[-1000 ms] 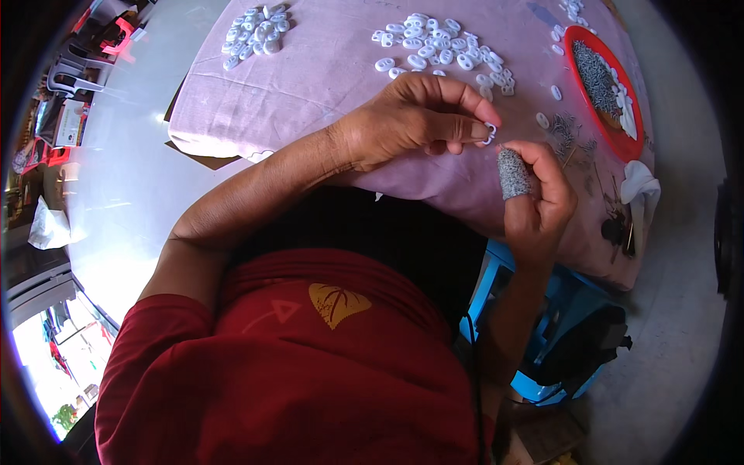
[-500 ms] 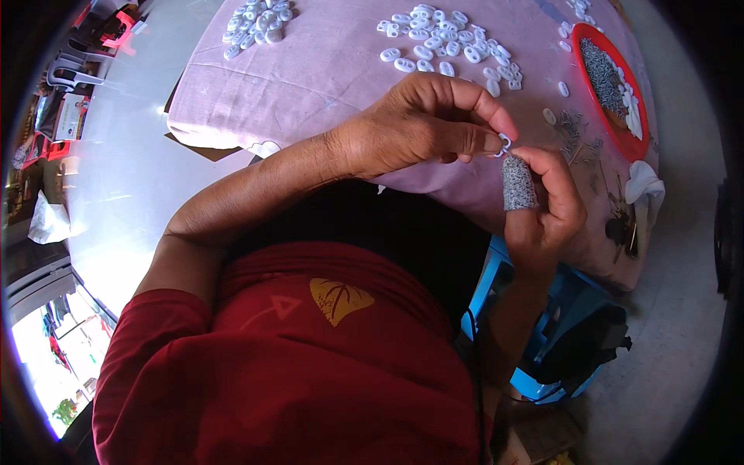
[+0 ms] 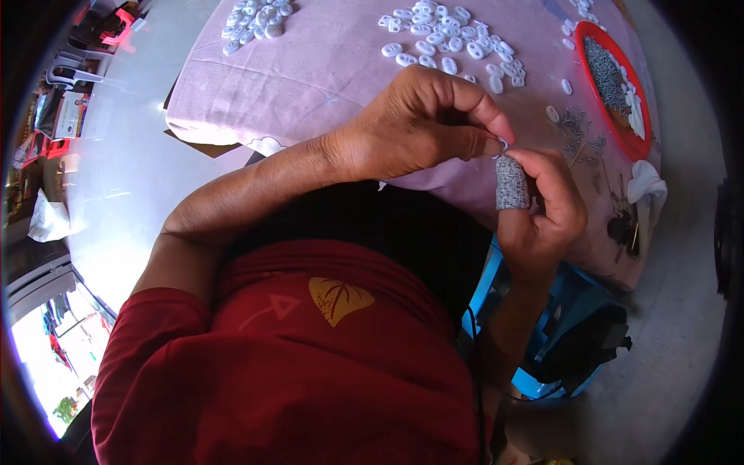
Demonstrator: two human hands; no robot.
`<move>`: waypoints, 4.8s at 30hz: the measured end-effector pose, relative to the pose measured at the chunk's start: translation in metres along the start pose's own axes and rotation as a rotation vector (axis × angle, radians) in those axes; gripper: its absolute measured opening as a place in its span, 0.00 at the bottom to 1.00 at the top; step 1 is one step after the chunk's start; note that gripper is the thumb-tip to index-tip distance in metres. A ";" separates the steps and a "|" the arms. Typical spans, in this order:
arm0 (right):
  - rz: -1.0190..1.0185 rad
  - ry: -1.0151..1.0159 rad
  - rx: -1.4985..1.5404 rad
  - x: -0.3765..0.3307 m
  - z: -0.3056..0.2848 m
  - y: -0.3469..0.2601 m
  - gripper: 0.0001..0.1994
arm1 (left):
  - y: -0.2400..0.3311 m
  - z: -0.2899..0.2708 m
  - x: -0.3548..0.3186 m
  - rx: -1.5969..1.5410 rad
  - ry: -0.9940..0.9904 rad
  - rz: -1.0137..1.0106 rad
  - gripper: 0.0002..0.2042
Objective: The person assembles plastic fasteners by inserting small metal springs into the plastic pieces by hand.
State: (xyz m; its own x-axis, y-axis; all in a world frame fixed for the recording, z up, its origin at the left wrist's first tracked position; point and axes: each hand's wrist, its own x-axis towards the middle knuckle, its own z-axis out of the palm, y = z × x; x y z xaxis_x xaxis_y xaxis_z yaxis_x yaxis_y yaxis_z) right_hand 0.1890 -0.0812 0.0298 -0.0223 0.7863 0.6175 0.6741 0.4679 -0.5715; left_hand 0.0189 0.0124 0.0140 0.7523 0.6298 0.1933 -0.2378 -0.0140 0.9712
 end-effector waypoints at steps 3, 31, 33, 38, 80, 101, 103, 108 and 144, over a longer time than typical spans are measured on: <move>0.009 -0.005 0.002 -0.001 0.001 -0.002 0.09 | -0.001 0.001 -0.002 0.033 -0.004 0.069 0.07; 0.144 -0.105 -0.041 -0.004 0.014 0.009 0.07 | -0.023 -0.014 -0.003 -0.133 0.012 -0.128 0.07; 0.109 -0.083 -0.068 -0.004 0.017 0.009 0.06 | -0.023 -0.013 -0.003 -0.131 0.006 -0.129 0.07; 0.088 -0.052 -0.068 -0.005 0.022 0.008 0.07 | -0.027 -0.010 -0.005 -0.180 0.054 -0.129 0.07; 0.088 -0.280 -0.846 0.037 -0.036 0.078 0.13 | -0.031 -0.009 -0.001 -0.313 0.099 -0.106 0.06; 0.235 -0.014 -0.084 0.003 -0.007 0.031 0.12 | -0.018 -0.009 -0.004 -0.433 0.119 -0.233 0.08; 0.298 -0.024 0.123 -0.002 -0.002 0.023 0.12 | -0.020 -0.008 -0.004 -0.463 0.111 -0.217 0.08; 0.410 -0.013 0.214 -0.012 0.005 0.018 0.11 | -0.021 -0.005 -0.003 -0.434 0.105 -0.206 0.09; 0.329 0.136 0.312 -0.007 0.025 0.010 0.13 | -0.022 -0.004 -0.004 -0.518 0.178 -0.217 0.08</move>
State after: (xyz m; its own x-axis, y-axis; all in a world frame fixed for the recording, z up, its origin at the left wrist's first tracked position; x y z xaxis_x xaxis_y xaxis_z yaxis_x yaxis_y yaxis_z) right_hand 0.1778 -0.0719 0.0064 0.2665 0.8627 0.4299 0.3743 0.3183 -0.8709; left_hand 0.0189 0.0132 -0.0087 0.7130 0.6974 -0.0724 -0.3928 0.4829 0.7827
